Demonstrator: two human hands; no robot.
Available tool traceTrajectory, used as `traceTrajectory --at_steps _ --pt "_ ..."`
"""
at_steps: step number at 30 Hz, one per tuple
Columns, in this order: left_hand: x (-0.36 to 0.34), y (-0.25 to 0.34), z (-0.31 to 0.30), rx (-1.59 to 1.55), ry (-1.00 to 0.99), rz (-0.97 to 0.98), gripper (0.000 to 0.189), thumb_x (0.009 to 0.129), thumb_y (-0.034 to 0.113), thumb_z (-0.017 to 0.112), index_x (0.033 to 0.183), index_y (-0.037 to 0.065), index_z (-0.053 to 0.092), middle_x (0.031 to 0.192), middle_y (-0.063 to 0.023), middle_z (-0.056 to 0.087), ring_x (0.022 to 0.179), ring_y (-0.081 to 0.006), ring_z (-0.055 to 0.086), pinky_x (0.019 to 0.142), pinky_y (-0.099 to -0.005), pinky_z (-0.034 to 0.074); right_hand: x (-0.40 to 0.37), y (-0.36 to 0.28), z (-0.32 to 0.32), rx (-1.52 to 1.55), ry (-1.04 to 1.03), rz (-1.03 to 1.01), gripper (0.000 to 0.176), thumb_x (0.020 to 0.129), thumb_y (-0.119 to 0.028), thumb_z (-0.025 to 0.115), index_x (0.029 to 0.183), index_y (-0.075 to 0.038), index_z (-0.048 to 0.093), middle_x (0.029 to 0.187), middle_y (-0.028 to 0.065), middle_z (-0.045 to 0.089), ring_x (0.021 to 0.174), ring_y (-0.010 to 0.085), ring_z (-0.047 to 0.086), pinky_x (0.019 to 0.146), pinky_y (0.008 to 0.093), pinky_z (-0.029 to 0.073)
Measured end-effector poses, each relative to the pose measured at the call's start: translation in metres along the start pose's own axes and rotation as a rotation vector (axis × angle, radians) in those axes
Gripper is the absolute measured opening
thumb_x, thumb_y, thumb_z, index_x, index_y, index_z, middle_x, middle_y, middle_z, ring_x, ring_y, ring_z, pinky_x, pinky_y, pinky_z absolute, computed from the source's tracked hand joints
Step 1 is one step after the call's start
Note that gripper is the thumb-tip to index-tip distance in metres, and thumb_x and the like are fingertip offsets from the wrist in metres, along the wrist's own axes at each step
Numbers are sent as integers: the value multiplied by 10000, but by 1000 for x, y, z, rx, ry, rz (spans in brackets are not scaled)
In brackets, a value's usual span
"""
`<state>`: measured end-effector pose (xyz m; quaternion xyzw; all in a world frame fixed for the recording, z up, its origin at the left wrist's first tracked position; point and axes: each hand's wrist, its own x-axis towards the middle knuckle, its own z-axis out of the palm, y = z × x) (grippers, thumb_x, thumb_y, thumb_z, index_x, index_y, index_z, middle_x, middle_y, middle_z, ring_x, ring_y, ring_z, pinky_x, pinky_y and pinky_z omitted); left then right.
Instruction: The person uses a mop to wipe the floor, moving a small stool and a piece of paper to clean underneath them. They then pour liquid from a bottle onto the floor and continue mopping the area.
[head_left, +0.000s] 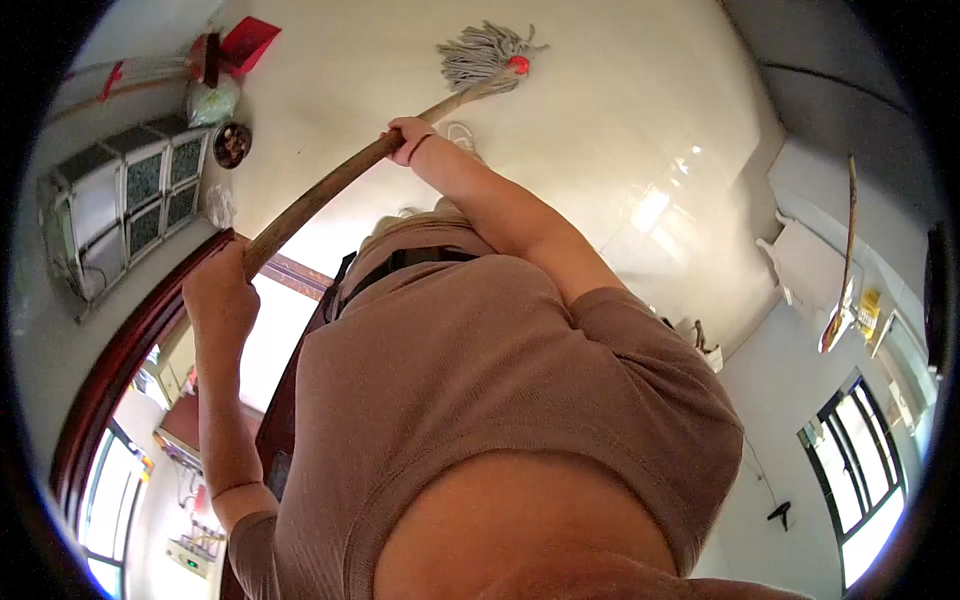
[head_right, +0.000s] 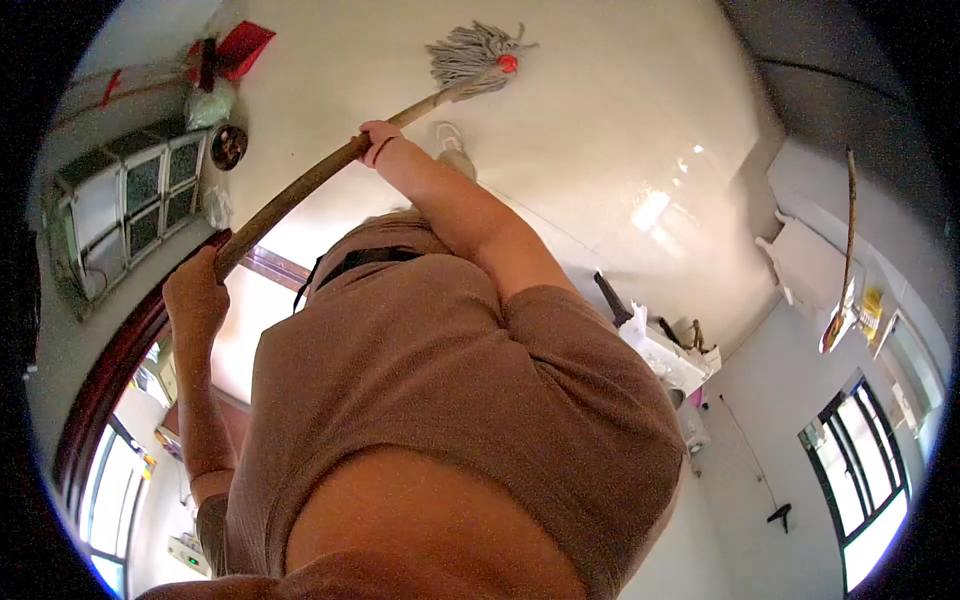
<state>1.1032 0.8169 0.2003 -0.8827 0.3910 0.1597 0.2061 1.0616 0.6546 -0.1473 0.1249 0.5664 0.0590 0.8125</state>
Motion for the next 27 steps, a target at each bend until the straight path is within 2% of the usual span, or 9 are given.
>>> traceTrajectory --at_steps 5,10,13,15,18,21,23,25,27 --pt "32 27 -10 2 -78 -49 64 660 20 503 716 51 509 656 -154 549 662 -336 544 568 -407 409 -4 -37 4 76 106 -152 122 710 3 513 781 -38 423 698 105 466 587 242 507 525 367 481" --pt "70 58 -10 -14 -61 40 47 659 61 506 703 50 494 623 -149 545 630 -341 544 552 -410 414 -5 -90 0 124 143 -341 89 692 4 527 725 -16 448 641 100 475 531 250 506 501 360 478" --pt "105 81 -29 22 -120 59 40 658 58 503 693 47 485 618 -156 541 629 -342 545 553 -414 413 -21 -132 0 114 104 -315 72 703 -11 519 738 -14 456 674 104 504 570 245 523 515 361 469" --pt "129 94 -47 52 -121 124 41 655 53 502 695 50 491 623 -154 544 628 -333 550 554 -415 417 -43 -157 1 97 125 -313 63 712 -29 513 753 -23 466 706 114 523 607 234 535 528 363 456" --pt "181 93 -62 119 11 365 33 672 59 490 701 44 494 633 -140 551 626 -313 558 554 -415 424 -45 -190 7 261 -2 -382 88 712 -59 517 770 -29 458 649 94 498 609 230 529 535 357 453" --pt "237 99 -84 153 90 528 36 681 44 471 714 37 483 628 -152 542 633 -320 556 557 -411 422 -28 -230 9 249 -74 -390 121 726 -74 503 817 -27 439 684 98 494 615 233 525 560 368 465" --pt "270 110 -96 137 94 583 32 678 44 476 707 33 483 626 -154 540 636 -323 555 562 -409 422 -24 -254 8 264 -45 -447 131 742 -96 493 835 -30 428 731 107 496 643 231 527 578 382 476" --pt "300 127 -106 116 100 623 31 675 45 481 701 29 482 625 -156 538 639 -325 554 567 -407 423 -29 -284 0 363 -11 -384 133 741 -95 503 831 -34 427 755 110 498 660 228 524 569 369 483" --pt "329 149 -113 116 84 683 31 667 43 485 690 22 484 634 -161 543 651 -322 555 576 -401 427 -33 -311 -7 308 17 -426 145 736 -75 512 845 -33 427 764 110 503 672 232 525 563 375 486"
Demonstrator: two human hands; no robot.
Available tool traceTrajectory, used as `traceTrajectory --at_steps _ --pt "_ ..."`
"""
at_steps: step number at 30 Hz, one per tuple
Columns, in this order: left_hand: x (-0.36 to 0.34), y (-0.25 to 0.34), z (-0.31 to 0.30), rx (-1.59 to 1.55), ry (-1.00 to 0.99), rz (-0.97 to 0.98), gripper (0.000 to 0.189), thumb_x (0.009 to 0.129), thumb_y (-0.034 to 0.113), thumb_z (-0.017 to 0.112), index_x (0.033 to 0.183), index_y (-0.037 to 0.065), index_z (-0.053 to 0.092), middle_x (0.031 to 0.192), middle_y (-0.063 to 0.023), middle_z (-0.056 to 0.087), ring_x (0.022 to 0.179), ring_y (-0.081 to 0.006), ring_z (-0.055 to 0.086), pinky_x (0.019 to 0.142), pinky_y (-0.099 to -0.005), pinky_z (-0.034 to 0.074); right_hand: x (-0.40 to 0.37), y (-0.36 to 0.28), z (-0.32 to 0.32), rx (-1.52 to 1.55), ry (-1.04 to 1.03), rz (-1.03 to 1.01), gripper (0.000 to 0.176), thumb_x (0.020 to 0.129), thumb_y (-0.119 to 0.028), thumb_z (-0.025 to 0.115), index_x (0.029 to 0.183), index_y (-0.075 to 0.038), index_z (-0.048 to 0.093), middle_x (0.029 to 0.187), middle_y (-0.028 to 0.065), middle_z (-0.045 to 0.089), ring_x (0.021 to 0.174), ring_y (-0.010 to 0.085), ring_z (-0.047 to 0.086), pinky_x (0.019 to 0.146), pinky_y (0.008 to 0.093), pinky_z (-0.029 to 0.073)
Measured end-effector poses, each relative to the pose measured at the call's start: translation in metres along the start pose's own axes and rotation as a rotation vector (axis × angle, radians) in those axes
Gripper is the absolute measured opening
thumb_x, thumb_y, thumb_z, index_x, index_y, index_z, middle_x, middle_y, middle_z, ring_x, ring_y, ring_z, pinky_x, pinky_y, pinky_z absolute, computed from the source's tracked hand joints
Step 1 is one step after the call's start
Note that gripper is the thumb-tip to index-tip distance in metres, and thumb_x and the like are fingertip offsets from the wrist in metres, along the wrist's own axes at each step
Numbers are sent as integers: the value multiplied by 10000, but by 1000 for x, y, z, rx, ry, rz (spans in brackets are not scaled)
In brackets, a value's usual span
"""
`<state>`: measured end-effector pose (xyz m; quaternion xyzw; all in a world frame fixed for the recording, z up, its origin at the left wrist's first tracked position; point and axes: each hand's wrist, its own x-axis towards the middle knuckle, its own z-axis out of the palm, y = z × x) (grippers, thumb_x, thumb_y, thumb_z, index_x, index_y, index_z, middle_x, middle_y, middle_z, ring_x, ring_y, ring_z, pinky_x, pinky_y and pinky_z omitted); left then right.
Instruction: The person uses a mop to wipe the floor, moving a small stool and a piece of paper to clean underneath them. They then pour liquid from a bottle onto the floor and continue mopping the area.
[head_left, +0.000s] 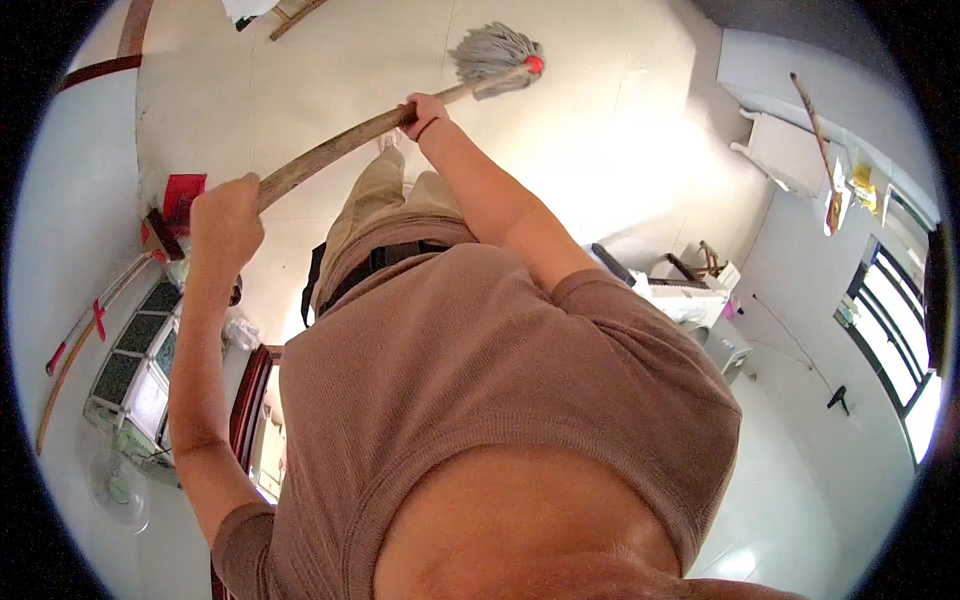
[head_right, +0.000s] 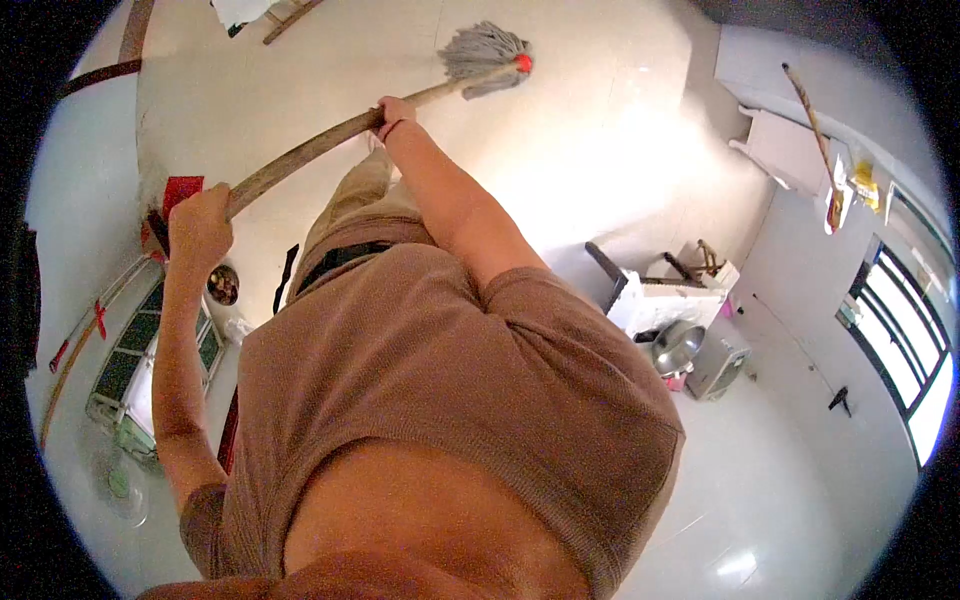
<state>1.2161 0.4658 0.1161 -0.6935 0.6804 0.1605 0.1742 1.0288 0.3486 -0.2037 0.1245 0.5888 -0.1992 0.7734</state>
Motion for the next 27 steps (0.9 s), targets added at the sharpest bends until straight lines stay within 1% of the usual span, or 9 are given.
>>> traceTrajectory --at_steps 6,8,11,14,16,17,19,23,27 --pt "93 23 20 -144 -124 -21 106 642 102 527 712 24 545 696 -167 569 707 -325 560 618 -407 438 23 -77 -29 124 215 -191 195 704 -108 584 845 -28 477 775 112 523 660 237 527 548 383 473" --pt "125 45 18 -184 -199 -51 146 635 138 551 724 23 560 713 -172 572 724 -325 563 632 -406 443 28 -109 -38 4 461 -251 234 691 -115 605 864 -12 485 782 118 523 663 240 520 548 392 460" --pt "168 77 15 -325 -276 -115 214 595 186 607 714 11 578 726 -186 576 730 -318 571 644 -392 455 21 -155 -52 8 534 -328 303 669 -170 617 872 8 481 790 123 511 588 228 479 439 389 365" --pt "212 114 20 -522 -533 -88 287 546 227 669 669 -16 580 685 -182 580 691 -290 591 627 -360 468 7 -207 -62 -25 648 -345 304 690 -168 603 890 25 479 780 136 511 558 231 476 431 383 357" --pt "246 140 20 -724 -668 -175 240 555 169 679 578 -30 548 584 -131 559 523 -223 559 490 -333 444 39 -248 -88 245 586 -346 266 699 -171 595 843 13 467 721 138 488 494 229 453 430 381 369" --pt "263 150 14 -718 -667 -179 240 555 169 679 578 -30 548 584 -131 559 523 -223 559 490 -333 444 33 -266 -83 409 538 -398 213 725 -195 568 711 -22 445 642 125 458 443 215 429 427 372 386" --pt "283 169 3 -1151 -885 -319 185 563 108 678 587 -8 536 481 -50 478 377 -138 427 353 -290 327 26 -302 -94 294 395 -256 230 757 -223 519 699 -41 390 548 80 418 437 196 430 413 346 391" --pt "315 184 -13 -1508 -966 -498 159 586 79 661 558 36 511 467 -30 448 348 -97 357 317 -256 227 24 -353 -78 276 371 -183 232 766 -231 491 733 -47 353 499 47 394 423 183 420 402 312 379" --pt "304 156 -25 -1397 -841 -529 217 604 108 650 494 44 475 444 -25 423 344 -97 338 326 -250 232 54 -347 -55 280 416 -114 221 761 -218 470 734 -47 333 494 67 374 389 198 382 361 322 357"
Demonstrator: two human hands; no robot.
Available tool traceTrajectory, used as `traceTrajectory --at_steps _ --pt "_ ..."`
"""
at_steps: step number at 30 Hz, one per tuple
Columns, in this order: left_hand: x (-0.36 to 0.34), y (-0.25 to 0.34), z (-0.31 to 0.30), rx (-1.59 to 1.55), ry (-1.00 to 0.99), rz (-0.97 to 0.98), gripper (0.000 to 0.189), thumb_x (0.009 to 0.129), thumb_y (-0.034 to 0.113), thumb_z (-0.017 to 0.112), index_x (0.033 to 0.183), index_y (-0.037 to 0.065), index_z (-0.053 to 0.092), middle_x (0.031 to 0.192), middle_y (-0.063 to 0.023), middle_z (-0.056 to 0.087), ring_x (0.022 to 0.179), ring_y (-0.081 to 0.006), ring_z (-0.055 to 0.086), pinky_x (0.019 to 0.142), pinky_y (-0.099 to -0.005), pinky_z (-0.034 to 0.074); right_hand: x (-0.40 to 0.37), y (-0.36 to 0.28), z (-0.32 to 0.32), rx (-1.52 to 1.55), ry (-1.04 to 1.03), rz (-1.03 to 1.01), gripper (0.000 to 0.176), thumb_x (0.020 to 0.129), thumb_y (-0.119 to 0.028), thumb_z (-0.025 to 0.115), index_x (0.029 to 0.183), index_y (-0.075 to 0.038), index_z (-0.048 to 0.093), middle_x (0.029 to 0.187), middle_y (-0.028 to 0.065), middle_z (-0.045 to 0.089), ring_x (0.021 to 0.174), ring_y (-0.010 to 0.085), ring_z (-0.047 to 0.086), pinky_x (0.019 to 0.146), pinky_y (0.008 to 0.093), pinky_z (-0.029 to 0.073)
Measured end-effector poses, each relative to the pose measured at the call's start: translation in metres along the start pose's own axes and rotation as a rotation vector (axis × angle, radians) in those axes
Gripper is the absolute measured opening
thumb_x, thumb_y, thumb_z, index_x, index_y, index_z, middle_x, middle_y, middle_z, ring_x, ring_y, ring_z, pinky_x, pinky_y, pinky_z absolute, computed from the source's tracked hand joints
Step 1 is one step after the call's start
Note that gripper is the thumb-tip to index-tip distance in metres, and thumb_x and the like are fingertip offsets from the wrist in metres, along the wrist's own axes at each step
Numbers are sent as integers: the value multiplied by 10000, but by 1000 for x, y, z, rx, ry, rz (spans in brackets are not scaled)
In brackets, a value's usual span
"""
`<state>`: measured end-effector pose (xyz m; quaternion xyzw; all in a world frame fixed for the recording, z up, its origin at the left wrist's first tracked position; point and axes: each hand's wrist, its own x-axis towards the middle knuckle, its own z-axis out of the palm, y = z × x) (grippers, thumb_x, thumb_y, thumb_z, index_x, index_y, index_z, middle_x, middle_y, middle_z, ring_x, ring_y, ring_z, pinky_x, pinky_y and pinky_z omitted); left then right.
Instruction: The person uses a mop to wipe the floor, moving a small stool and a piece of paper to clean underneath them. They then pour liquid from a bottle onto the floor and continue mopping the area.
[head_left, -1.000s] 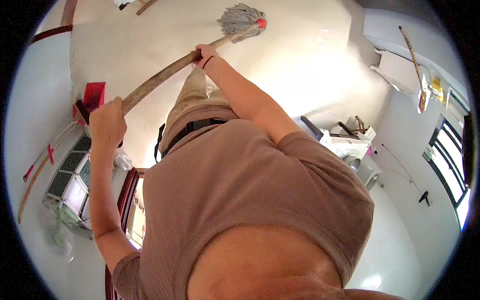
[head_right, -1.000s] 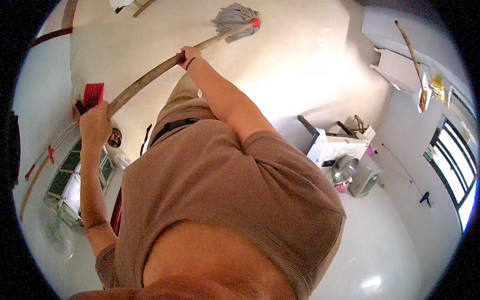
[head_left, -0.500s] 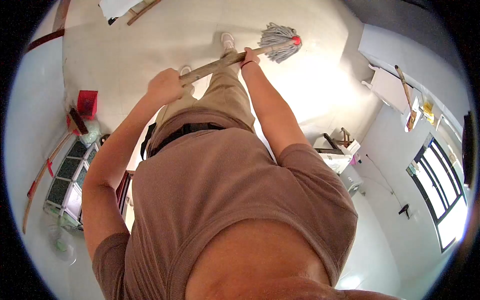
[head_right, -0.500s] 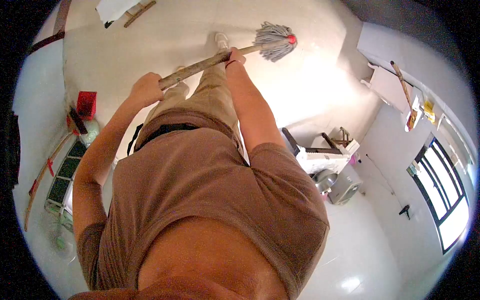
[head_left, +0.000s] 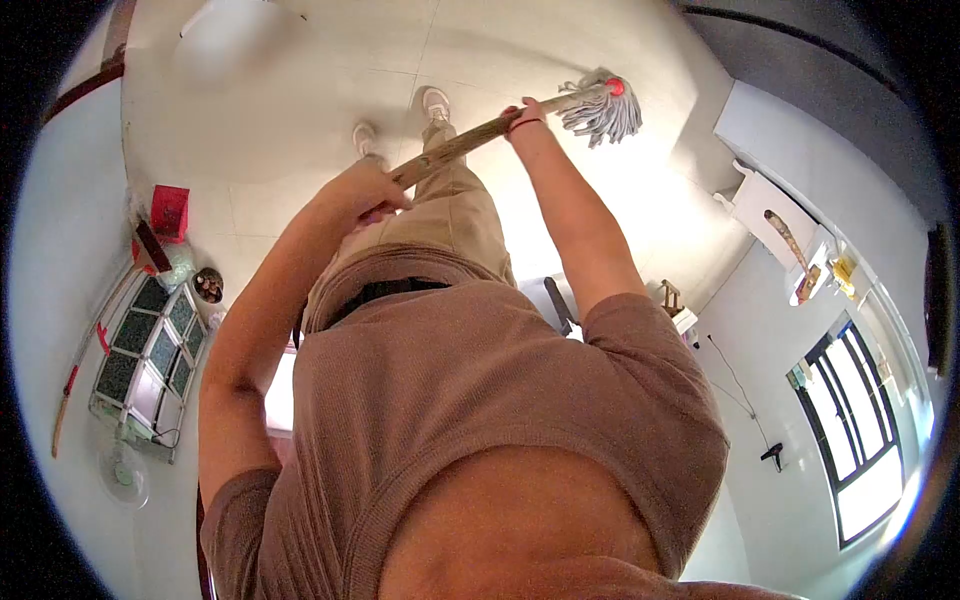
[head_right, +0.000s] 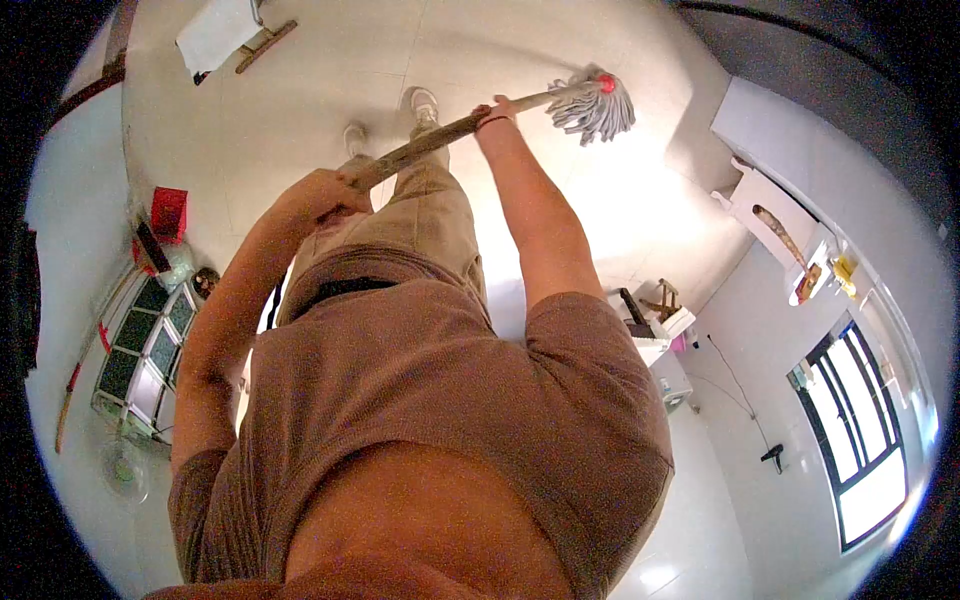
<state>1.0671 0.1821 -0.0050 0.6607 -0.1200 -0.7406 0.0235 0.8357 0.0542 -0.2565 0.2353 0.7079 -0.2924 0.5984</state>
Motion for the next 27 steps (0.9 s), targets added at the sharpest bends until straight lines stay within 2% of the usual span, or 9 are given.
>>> traceTrajectory --at_steps 3,7,9,11,17,18,20,23,27 --pt "-42 -12 -31 -40 83 -31 195 586 103 648 528 38 473 448 -22 425 340 -93 335 318 -243 226 -25 43 31 -87 22 103 208 750 -200 469 752 -28 353 488 79 360 374 216 359 357 335 355" --pt "-86 -74 -75 -284 57 -60 152 596 93 628 632 47 487 487 6 409 351 -81 329 317 -228 234 2 146 51 -279 -25 -34 229 773 -302 427 794 -74 427 601 96 439 496 218 411 398 339 372" --pt "-114 -98 -90 -363 102 -48 144 593 51 617 608 45 474 483 2 413 355 -72 348 312 -214 234 -12 178 41 -762 -342 -258 169 733 -184 444 662 -31 426 543 142 461 448 252 458 385 379 372" --pt "-143 -120 -103 -341 169 -94 157 589 59 633 626 38 482 492 1 423 359 -71 357 315 -212 246 -70 214 68 -438 -32 87 168 727 -179 451 674 -22 423 536 143 458 450 256 461 386 378 374" --pt "-208 -189 -90 -475 422 -145 167 562 24 638 661 19 504 505 -7 435 375 -57 367 328 -197 284 -159 308 91 -627 47 149 186 744 -181 475 677 -16 419 551 129 453 429 244 442 410 341 397" --pt "-215 -188 -83 -509 468 -179 176 555 15 636 685 16 518 501 -5 437 368 -55 367 327 -201 285 -163 319 91 -674 9 164 165 747 -182 482 775 -39 404 582 119 447 432 225 434 391 340 390" --pt "-216 -192 -77 -469 482 -170 189 554 17 637 706 6 525 498 -2 443 362 -55 364 326 -204 286 -166 330 103 -723 -33 177 199 751 -183 490 873 -63 389 613 110 440 434 207 427 371 339 384" --pt "-200 -191 -79 -370 541 -164 183 558 45 636 686 -10 516 509 -30 470 386 -94 408 364 -231 336 -162 329 128 -752 -79 271 139 752 -179 486 770 -63 411 538 95 425 420 214 434 378 353 384" --pt "-178 -142 -100 433 858 -71 209 593 118 595 760 0 554 607 -182 548 578 -309 564 542 -376 439 -145 294 167 -599 -324 359 221 740 -165 486 554 -95 390 452 70 406 404 223 430 422 377 394"
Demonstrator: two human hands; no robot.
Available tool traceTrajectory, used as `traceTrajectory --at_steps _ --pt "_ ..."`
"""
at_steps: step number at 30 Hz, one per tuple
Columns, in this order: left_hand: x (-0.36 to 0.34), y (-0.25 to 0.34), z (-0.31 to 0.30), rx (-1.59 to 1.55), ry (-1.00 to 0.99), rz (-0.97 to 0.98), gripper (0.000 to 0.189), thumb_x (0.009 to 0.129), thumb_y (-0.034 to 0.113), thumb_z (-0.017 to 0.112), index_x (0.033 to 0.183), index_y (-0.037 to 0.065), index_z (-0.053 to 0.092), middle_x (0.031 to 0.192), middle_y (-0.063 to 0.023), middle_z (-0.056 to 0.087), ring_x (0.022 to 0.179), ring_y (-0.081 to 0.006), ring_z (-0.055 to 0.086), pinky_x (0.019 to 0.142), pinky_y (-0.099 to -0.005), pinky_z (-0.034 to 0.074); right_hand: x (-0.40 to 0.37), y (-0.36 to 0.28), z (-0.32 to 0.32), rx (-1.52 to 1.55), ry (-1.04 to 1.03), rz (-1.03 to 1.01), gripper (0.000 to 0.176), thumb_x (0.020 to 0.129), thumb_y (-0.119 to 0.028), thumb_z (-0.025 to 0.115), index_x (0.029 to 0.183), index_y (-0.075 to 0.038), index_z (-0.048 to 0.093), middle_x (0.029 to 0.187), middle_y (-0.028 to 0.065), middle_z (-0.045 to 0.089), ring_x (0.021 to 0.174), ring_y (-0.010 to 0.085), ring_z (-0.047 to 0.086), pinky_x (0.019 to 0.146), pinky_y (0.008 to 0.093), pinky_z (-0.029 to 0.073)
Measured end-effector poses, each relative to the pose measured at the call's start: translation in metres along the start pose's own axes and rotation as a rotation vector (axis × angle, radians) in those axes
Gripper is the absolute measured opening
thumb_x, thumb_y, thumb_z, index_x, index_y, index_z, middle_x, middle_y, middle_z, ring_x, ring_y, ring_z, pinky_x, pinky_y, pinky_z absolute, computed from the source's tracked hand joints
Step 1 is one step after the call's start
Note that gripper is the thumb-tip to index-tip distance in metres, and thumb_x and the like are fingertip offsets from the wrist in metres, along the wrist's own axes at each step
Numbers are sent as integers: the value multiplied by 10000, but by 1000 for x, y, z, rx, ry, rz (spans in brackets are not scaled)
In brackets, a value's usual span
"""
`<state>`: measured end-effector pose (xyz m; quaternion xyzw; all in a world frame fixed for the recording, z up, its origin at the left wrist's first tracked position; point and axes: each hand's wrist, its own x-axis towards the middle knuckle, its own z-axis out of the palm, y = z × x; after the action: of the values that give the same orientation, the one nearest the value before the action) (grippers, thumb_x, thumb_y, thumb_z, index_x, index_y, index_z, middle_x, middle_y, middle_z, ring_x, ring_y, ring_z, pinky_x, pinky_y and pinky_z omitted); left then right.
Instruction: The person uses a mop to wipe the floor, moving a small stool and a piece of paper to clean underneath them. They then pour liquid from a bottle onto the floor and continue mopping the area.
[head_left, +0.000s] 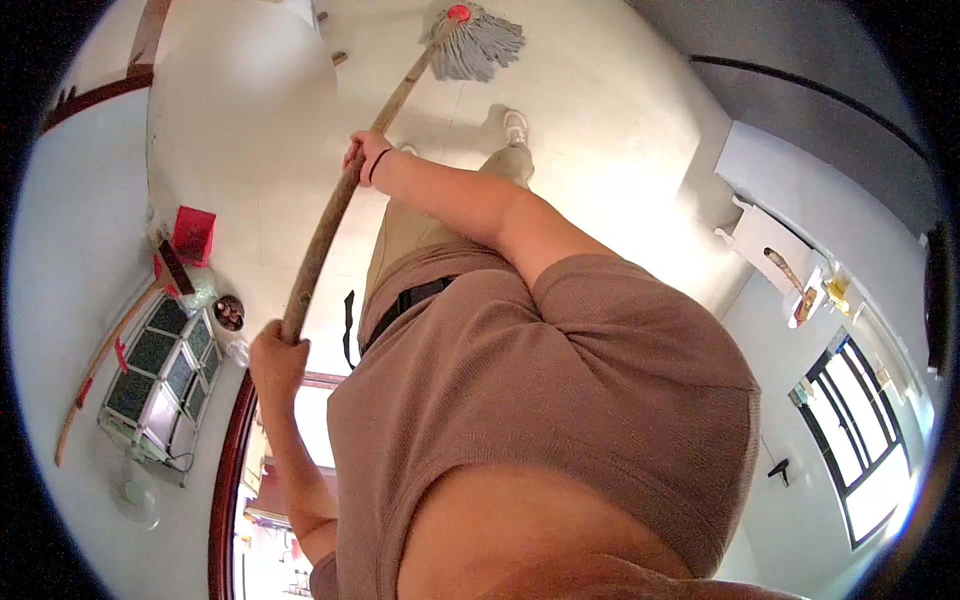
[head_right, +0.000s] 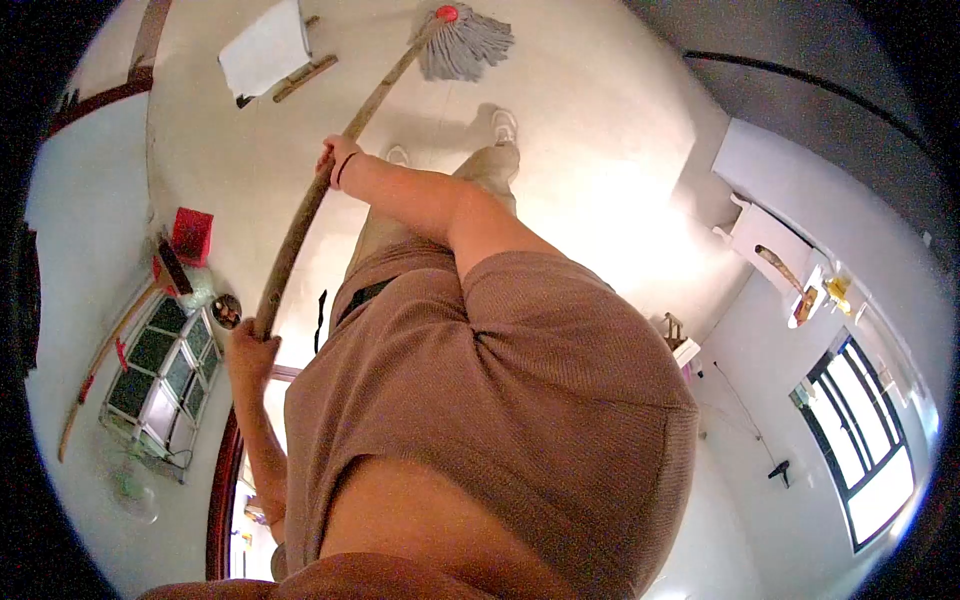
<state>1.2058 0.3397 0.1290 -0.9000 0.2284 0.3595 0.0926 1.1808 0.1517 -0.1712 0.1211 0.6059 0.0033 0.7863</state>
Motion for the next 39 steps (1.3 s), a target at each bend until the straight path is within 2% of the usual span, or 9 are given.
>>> traceTrajectory --at_steps 3,14,16,22,24,26,32,35,39 --pt "30 43 -24 341 184 251 157 628 103 572 770 41 544 624 -156 561 598 -329 562 536 -403 437 -1 -50 -6 321 -356 -55 191 726 -150 492 573 -93 395 456 67 407 422 222 435 440 383 397" --pt "85 270 -93 731 233 602 143 653 68 532 791 49 502 699 -139 566 652 -308 560 582 -412 433 -69 -250 -68 610 -523 -206 184 752 -140 475 598 -70 404 508 88 432 492 241 458 536 389 433" --pt "84 314 -93 736 232 670 138 660 69 524 793 42 502 696 -145 568 653 -312 560 586 -411 436 -77 -286 -94 757 -591 -88 179 751 -140 476 601 -76 401 504 83 423 495 241 455 534 390 431" --pt "83 456 -63 788 283 953 124 669 64 508 785 20 501 658 -163 564 645 -313 565 602 -400 447 -108 -392 -194 910 -650 -330 186 716 -99 474 562 -87 369 470 30 384 476 189 441 556 322 421" --pt "81 500 -41 782 285 1021 116 671 59 499 781 21 507 659 -165 564 650 -308 569 593 -398 451 -82 -432 -248 930 -836 -315 142 759 -172 436 647 -85 436 529 47 470 513 197 491 555 375 446" --pt "77 542 4 764 263 1143 156 683 59 490 830 20 524 671 -163 570 640 -304 576 584 -398 459 -49 -458 -314 833 -807 -546 189 723 -116 497 565 -131 395 479 7 425 419 126 416 418 266 408" --pt "59 645 122 635 108 1483 177 705 75 492 861 5 537 644 -161 573 589 -291 584 549 -368 480 -78 -504 -480 812 -393 -936 129 695 -69 512 595 -87 433 544 52 469 535 185 490 508 278 451" --pt "34 702 175 768 115 1498 192 699 55 517 887 20 530 734 -138 583 648 -279 588 578 -375 471 -98 -521 -555 819 -253 -998 96 729 -64 482 651 -73 426 592 68 474 557 188 480 508 278 439" --pt "18 732 184 609 75 1793 392 676 36 466 1065 44 515 633 -102 582 575 -239 573 488 -353 446 -114 -525 -615 800 -216 -1017 124 774 -112 437 658 -72 416 565 47 443 531 186 455 484 283 417"
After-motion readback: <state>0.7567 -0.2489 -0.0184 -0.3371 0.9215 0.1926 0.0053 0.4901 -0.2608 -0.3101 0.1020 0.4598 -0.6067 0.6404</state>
